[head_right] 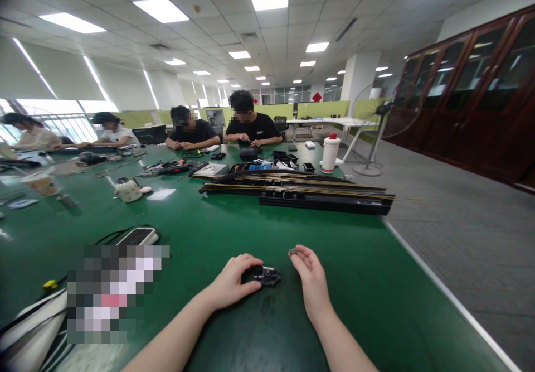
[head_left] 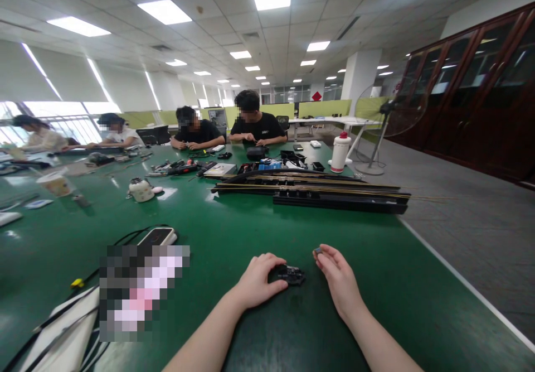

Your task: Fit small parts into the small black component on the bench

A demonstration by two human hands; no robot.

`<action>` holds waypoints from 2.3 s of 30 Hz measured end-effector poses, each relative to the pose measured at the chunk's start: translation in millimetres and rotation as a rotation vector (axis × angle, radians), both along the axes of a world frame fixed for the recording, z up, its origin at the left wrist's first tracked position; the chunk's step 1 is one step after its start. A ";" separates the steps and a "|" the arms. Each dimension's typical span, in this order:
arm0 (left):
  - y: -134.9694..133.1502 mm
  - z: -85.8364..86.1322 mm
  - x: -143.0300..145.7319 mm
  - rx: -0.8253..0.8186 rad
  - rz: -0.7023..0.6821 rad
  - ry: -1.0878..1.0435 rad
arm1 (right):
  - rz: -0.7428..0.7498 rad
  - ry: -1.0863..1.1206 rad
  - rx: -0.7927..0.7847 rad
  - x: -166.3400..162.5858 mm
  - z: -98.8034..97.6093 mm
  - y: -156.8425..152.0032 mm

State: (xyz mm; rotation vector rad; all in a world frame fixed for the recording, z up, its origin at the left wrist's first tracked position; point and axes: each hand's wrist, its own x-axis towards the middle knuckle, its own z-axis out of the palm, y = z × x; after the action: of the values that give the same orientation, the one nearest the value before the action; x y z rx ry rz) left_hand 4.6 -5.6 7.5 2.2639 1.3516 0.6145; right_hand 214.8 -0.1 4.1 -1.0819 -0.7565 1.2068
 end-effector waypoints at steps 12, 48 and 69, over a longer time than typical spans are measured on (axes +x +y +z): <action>-1.3 2.5 -0.5 -0.003 -0.008 -0.006 | -0.022 0.134 -0.034 4.8 3.9 2.3; -1.3 4.1 -0.6 -0.019 -0.018 -0.008 | 0.018 0.024 0.002 1.6 -1.3 1.6; -1.2 5.1 -1.3 0.005 -0.036 -0.019 | 0.293 -0.670 0.244 -6.6 0.7 -10.3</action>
State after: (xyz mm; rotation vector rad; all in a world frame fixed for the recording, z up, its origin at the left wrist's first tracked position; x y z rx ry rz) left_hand 3.2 -6.8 12.6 2.2756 1.2986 0.6264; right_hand 208.3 -10.4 4.9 -1.2026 -1.5808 0.9474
